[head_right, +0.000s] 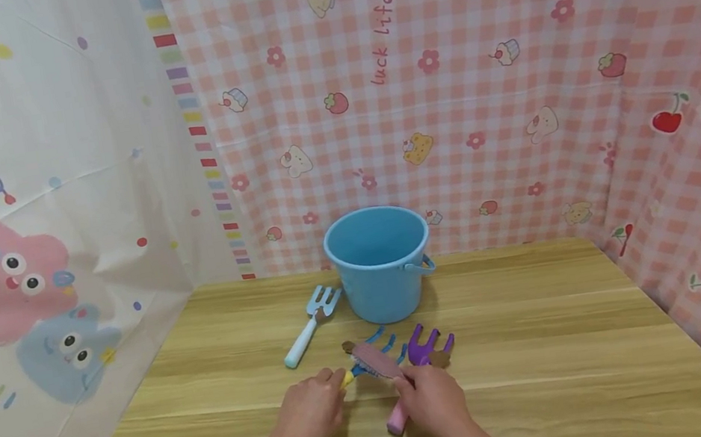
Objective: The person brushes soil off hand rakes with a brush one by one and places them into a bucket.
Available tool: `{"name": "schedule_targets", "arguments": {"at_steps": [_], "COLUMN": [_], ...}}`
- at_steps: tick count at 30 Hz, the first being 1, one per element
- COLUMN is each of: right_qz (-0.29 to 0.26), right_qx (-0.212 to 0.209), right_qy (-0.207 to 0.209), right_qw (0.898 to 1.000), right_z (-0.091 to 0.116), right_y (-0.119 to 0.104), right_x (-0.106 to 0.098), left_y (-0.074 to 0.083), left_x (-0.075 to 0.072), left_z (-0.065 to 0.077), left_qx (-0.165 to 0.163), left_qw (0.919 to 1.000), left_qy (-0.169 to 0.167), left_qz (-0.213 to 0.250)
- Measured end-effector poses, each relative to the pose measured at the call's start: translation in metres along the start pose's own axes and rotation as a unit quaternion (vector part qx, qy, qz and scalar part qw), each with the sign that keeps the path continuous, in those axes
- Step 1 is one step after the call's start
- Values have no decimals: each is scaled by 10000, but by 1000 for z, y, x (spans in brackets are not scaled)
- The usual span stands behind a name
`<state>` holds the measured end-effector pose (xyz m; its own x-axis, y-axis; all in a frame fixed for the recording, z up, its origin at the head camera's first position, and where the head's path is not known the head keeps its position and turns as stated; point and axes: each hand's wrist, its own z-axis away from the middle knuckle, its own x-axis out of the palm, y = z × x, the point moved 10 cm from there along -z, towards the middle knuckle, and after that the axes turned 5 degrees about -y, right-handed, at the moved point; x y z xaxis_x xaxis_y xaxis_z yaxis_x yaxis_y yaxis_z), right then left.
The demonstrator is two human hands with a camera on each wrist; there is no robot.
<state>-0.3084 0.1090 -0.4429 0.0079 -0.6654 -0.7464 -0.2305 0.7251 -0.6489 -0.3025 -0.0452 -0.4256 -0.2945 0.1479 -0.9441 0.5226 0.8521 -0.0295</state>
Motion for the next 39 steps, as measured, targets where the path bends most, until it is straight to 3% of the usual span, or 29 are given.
{"name": "schedule_targets", "arguments": {"at_steps": [6, 14, 22, 25, 31, 39], "right_qz": [613, 1246, 1166, 884, 559, 886], "right_qx": [305, 254, 389, 199, -134, 371], "right_qy": [120, 446, 840, 911, 514, 564], "right_qw": [9976, 9909, 9889, 9917, 9970, 9938], "right_z": [-1, -2, -2, -2, -2, -1], "right_y": [6, 8, 16, 10, -2, 18], "right_x": [-4, -10, -22, -22, -10, -11], "left_y": [4, 4, 0, -3, -3, -6], "left_x": [0, 0, 2, 4, 2, -5], "left_z": [0, 1, 0, -1, -2, -2], "left_qx": [34, 12, -97, -142, -77, -124], "left_qw": [10000, 9999, 9996, 9994, 9998, 9998], "left_qy": [-46, -72, -250, -325, -129, 38], "left_qz": [-58, -131, -25, -62, -160, -157]}}
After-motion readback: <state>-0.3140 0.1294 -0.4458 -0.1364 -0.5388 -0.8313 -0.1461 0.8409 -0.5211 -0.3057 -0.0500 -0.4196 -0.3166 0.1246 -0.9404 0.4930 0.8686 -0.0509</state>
